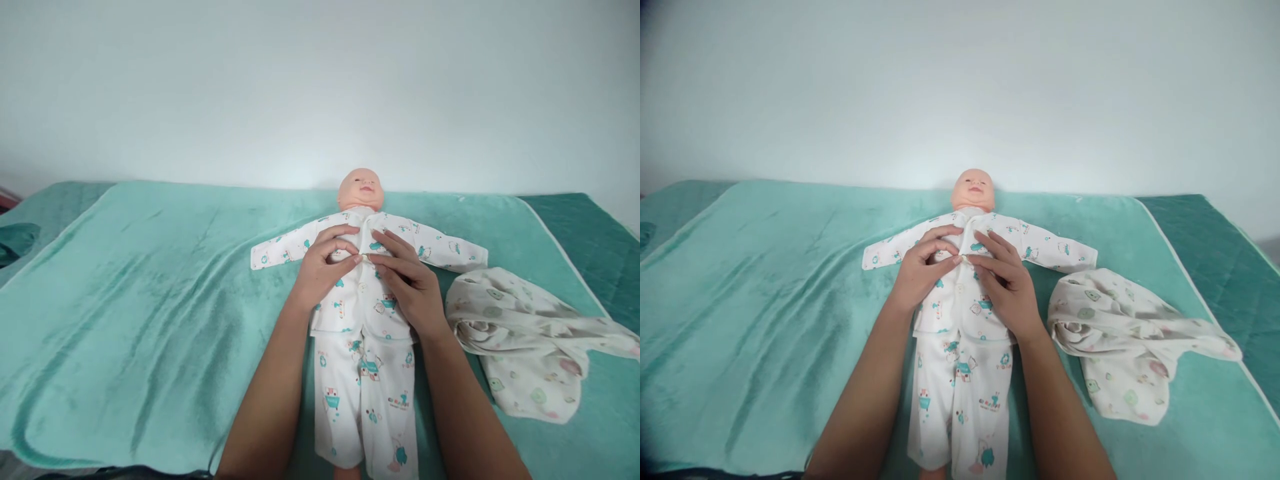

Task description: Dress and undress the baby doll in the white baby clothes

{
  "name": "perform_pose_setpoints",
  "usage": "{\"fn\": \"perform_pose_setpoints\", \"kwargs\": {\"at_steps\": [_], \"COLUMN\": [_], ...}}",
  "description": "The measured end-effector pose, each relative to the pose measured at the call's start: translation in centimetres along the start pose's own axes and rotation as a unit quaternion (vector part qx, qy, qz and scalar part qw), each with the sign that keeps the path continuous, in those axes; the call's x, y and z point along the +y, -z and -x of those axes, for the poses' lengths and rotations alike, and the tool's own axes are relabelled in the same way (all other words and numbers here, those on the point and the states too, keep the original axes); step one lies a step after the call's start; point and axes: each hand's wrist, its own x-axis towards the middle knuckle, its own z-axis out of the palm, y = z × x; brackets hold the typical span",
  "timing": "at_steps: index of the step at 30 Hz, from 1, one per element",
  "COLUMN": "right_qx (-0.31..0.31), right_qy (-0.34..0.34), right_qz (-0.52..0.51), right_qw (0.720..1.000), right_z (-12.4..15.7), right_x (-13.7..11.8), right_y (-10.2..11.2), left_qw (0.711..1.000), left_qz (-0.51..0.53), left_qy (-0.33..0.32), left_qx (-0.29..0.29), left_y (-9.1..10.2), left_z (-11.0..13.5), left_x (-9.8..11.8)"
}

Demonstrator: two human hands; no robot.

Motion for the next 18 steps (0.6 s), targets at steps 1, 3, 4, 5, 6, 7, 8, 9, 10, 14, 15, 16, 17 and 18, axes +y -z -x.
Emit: {"fn": "perform_pose_setpoints", "kwargs": {"at_steps": [1, 3, 4, 5, 6, 7, 8, 9, 10, 14, 15, 16, 17, 18], "right_qx": [0.001, 0.003, 0.003, 0.002, 0.001, -0.001, -0.003, -0.005, -0.006, -0.011, -0.012, -0.014, -0.016, -0.017], "right_qy": [-0.001, -0.001, 0.0, 0.001, 0.002, 0.003, 0.005, 0.007, 0.011, 0.026, 0.026, 0.025, 0.024, 0.023], "right_qz": [0.001, 0.0, -0.001, -0.002, -0.002, -0.002, -0.001, -0.001, -0.001, -0.003, -0.003, -0.003, -0.004, -0.004], "right_qw": [1.0, 1.0, 1.0, 1.0, 1.0, 1.0, 1.0, 1.0, 1.0, 1.0, 1.0, 1.0, 1.0, 1.0], "right_z": [0.01, 0.0, -0.01, -0.02, -0.04, -0.05, -0.06, -0.07, -0.07, -0.09, -0.09, -0.09, -0.09, -0.09], "right_x": [0.0, -0.01, -0.03, -0.04, -0.06, -0.08, -0.1, -0.11, -0.11, -0.07, -0.06, -0.06, -0.06, -0.08], "right_y": [0.0, 0.0, 0.02, 0.04, 0.06, 0.08, 0.1, 0.12, 0.13, 0.15, 0.16, 0.18, 0.2, 0.22], "left_qw": [1.0, 1.0, 1.0, 1.0, 1.0, 1.0, 1.0, 1.0, 1.0, 1.0, 0.999, 0.999, 0.999, 0.999], "left_qz": [-0.008, -0.019, -0.022, -0.024, -0.025, -0.025, -0.024, -0.022, -0.02, -0.004, 0.0, 0.003, 0.005, 0.007], "left_qy": [-0.001, -0.001, -0.001, 0.0, 0.0, -0.001, -0.003, -0.006, -0.01, -0.03, -0.034, -0.037, -0.039, -0.04], "left_qx": [0.003, 0.009, 0.012, 0.014, 0.016, 0.016, 0.015, 0.013, 0.011, 0.0, -0.003, -0.005, -0.007, -0.008], "left_y": [-0.06, -0.16, -0.2, -0.22, -0.22, -0.21, -0.19, -0.16, -0.11, 0.16, 0.23, 0.29, 0.33, 0.37], "left_z": [0.0, 0.0, 0.0, 0.01, 0.02, 0.03, 0.03, 0.03, 0.02, -0.08, -0.1, -0.12, -0.13, -0.13], "left_x": [0.04, 0.09, 0.11, 0.13, 0.13, 0.12, 0.09, 0.04, -0.03, -0.39, -0.47, -0.52, -0.55, -0.56]}}
